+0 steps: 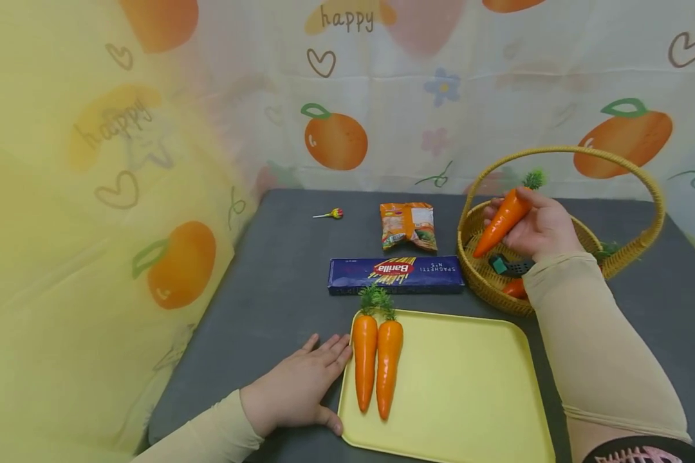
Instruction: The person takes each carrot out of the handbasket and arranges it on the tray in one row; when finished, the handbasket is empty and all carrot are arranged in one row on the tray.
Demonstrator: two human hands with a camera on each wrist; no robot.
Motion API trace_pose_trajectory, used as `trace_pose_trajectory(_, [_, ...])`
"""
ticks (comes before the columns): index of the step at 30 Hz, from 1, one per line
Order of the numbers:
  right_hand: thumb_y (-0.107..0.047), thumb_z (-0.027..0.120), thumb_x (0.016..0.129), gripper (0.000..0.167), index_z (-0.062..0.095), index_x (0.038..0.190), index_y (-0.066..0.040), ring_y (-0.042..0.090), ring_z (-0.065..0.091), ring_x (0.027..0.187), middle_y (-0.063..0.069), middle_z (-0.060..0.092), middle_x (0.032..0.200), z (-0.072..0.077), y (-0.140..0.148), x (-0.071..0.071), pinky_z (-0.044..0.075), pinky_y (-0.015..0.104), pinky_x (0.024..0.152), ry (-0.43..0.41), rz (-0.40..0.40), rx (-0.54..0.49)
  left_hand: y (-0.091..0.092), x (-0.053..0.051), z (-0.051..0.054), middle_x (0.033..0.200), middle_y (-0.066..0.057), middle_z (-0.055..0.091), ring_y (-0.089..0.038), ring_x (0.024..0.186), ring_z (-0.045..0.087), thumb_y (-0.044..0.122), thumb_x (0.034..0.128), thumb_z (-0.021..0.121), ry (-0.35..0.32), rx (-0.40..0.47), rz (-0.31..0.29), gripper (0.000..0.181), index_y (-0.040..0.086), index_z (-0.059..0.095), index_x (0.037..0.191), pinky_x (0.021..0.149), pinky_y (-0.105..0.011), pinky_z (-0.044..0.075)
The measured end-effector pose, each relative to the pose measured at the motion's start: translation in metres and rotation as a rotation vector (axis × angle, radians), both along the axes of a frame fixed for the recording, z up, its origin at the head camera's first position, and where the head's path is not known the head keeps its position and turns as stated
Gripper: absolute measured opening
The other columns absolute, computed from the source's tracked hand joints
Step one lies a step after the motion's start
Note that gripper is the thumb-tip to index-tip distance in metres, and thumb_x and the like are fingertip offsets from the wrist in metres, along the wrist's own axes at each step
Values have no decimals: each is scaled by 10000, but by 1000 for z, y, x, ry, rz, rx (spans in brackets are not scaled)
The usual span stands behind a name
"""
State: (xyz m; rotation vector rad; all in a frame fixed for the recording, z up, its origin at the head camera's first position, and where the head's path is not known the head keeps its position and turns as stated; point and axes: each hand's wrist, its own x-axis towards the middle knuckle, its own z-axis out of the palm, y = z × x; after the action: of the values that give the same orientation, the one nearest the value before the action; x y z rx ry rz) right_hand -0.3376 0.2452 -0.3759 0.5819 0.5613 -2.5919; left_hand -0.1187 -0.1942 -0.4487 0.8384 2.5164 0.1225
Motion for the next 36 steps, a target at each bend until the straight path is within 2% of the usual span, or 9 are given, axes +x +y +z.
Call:
trace_pose_trajectory(4, [-208,673,1114,433,489,1503,-249,380,636,1193,144,642,1303,11,-5,20,517,517,1154,65,-3,-43,0,0,1,1834,-116,240,-308,1693,287,810,801,798,7,2,-3,1284,75,328,1744,1354,-639,221])
trace_pose_trajectory(10, [-206,558,1161,267,572,1399,-86,390,650,1171,161,641,1281,18,-16,57,586,559,1038,268,86,-82,0,0,1,1832,-125,241,-315,1692,288,786,803,815,19,5,-10,1278,64,331,1740,1354,-641,220])
trace_pose_trajectory(14, [-205,478,1180,287,582,1380,-27,403,656,1156,187,647,1273,18,-27,83,590,540,1053,397,165,-116,0,0,1,1830,-129,248,-321,1690,293,778,804,822,26,5,-13,1274,62,335,1738,1352,-644,223])
trace_pose_trajectory(21, [-209,410,1192,344,579,1416,-10,422,692,1176,211,649,1284,14,-45,123,580,534,1110,509,262,-134,1,1,1,1831,-136,245,-329,1690,291,775,801,825,28,6,-10,1279,56,333,1737,1351,-647,222])
trace_pose_trajectory(25, [-205,395,1200,360,592,1442,-26,412,735,1206,209,694,1305,8,-53,138,578,535,1129,532,309,-108,1,1,1,1829,-141,252,-334,1688,295,765,803,830,24,9,-3,1273,51,337,1735,1349,-652,221])
trace_pose_trajectory(30, [-227,394,1207,381,631,1444,-46,369,757,1212,173,730,1325,-3,-61,153,579,511,1133,500,350,-48,1,1,1,1826,-146,260,-337,1687,299,768,803,829,34,6,-11,1274,46,341,1733,1347,-655,225])
trace_pose_trajectory(36, [-237,412,1208,366,675,1408,-79,333,761,1224,128,752,1332,-26,-72,164,583,483,1132,458,383,1,0,1,-2,1827,-143,261,-333,1687,300,777,798,826,44,5,-15,1281,51,339,1734,1347,-655,225])
